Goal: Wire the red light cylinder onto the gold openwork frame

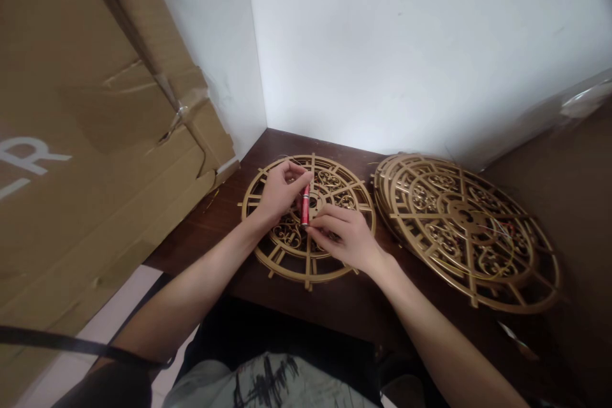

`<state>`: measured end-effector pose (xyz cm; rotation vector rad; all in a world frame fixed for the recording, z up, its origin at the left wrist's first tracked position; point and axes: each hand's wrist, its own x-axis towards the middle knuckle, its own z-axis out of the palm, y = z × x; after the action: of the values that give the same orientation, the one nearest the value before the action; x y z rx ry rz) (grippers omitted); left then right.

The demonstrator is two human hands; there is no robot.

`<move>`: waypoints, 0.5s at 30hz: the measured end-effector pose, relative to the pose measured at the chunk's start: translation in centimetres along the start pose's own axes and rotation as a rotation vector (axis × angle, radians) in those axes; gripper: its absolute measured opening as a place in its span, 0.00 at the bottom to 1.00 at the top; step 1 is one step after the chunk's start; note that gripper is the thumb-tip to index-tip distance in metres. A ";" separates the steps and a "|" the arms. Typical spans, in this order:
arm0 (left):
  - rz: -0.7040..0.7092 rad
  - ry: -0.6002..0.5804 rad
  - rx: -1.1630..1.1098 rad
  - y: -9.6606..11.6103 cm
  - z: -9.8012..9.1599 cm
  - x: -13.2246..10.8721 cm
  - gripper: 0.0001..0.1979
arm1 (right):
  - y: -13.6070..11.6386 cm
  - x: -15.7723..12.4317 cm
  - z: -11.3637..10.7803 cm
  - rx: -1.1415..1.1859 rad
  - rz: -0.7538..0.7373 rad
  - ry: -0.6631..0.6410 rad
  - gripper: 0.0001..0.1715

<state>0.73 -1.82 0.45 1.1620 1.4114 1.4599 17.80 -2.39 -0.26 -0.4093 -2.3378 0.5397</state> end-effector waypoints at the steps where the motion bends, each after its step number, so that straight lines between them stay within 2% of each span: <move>1: -0.001 -0.001 -0.002 0.0 0.0 0.0 0.13 | 0.0 0.0 0.0 -0.005 0.009 -0.005 0.08; 7: 0.030 0.012 0.027 0.0 0.1 0.0 0.12 | -0.2 0.2 0.0 -0.051 0.031 -0.025 0.10; 15: 0.083 0.012 0.051 -0.4 0.2 -0.1 0.13 | -0.5 0.2 0.3 -0.233 0.053 0.005 0.12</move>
<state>0.92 -1.79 0.08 1.2586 1.4313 1.4978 17.39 -2.76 -0.06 -0.5808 -2.3984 0.2900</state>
